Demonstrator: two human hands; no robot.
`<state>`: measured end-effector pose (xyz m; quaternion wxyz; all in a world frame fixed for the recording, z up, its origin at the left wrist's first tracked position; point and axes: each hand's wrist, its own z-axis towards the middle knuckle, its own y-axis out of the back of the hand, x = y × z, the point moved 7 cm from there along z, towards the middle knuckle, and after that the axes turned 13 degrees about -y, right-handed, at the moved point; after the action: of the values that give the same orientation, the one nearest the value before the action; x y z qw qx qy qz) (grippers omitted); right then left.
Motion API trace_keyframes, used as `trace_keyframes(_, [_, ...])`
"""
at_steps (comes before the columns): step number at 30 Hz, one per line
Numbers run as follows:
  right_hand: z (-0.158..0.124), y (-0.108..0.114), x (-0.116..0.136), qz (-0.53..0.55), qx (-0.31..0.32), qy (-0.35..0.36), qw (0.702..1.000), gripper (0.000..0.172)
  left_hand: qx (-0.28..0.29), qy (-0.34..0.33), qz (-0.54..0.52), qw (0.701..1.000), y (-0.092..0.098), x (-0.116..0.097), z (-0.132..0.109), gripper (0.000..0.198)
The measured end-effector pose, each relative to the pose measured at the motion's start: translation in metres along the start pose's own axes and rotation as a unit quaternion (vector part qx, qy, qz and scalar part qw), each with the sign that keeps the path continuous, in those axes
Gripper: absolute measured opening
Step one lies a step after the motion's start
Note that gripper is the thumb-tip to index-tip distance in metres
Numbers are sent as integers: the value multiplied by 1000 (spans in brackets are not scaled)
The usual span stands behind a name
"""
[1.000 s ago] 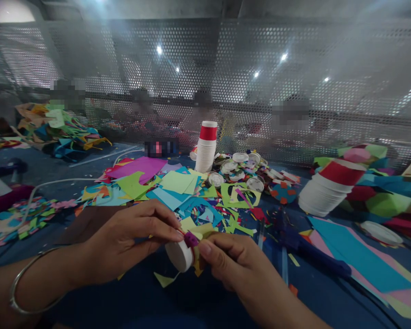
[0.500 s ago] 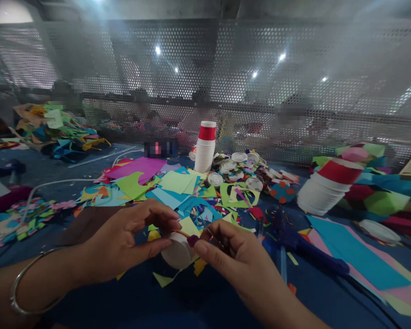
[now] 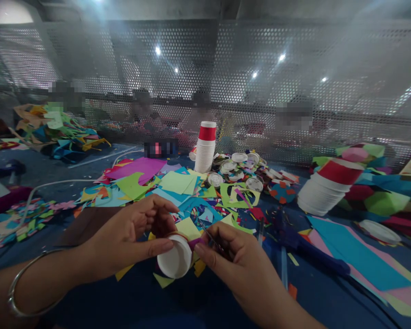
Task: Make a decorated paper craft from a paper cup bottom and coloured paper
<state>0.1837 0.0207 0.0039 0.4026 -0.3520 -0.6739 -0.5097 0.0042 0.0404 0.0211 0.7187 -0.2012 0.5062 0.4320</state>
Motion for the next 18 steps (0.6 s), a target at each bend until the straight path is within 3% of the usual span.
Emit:
trace_keyframes(13, [1, -9, -2, 5, 55, -21, 998, 35, -49, 21, 7, 999, 9, 3, 2, 47])
trace_keyframes(18, [0, -11, -4, -13, 68, -32, 997, 34, -60, -11, 12, 998, 7, -3, 3, 44])
